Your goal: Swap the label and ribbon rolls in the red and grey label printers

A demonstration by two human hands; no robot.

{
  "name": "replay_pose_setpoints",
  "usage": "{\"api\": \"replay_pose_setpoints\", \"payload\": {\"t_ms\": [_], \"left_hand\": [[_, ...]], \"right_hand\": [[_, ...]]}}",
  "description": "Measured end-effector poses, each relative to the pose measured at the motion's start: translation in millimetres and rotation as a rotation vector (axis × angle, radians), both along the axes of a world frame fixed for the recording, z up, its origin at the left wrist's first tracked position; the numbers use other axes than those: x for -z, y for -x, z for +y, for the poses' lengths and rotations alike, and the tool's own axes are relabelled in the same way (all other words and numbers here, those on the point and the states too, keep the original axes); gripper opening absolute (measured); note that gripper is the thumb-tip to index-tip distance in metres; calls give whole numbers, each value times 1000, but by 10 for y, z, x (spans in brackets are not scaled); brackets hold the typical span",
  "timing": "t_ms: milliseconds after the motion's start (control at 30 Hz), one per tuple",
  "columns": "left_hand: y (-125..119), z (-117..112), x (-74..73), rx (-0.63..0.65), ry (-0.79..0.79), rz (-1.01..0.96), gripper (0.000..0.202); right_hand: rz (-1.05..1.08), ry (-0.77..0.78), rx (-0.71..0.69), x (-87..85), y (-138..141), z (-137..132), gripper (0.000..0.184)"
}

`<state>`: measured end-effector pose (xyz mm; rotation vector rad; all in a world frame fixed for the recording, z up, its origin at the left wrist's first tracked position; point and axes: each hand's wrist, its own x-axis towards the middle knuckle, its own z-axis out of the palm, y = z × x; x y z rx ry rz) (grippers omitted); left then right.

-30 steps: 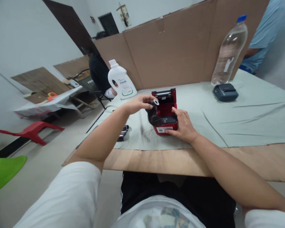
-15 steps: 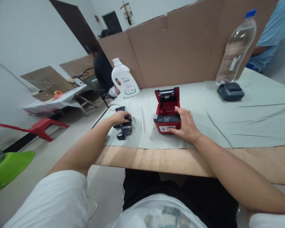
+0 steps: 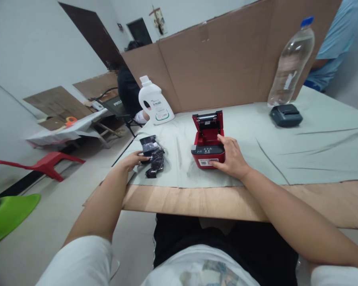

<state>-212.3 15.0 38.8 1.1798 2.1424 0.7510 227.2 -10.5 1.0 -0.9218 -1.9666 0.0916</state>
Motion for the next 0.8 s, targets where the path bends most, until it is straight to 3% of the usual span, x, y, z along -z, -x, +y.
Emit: {"api": "replay_pose_setpoints", "payload": {"t_ms": [200, 400, 533, 600, 667, 800], "left_hand": [[77, -93, 16, 157, -63, -80, 42], [187, -156, -3, 169, -200, -3, 45], [122, -189, -230, 84, -356, -88, 50], [-83, -188, -382, 108, -471, -152, 50], [-436, -160, -503, 196, -586, -190, 47], [-1386, -3, -520, 428, -699, -290, 39]], "right_hand": [[-31, 17, 10, -28, 0, -27, 91], [-34, 41, 18, -59, 2, -56, 88], [-26, 41, 20, -43, 10, -46, 88], [-23, 41, 17, -35, 19, -41, 88], [-16, 39, 12, -34, 25, -38, 88], [5, 26, 2, -43, 9, -38, 92]]}}
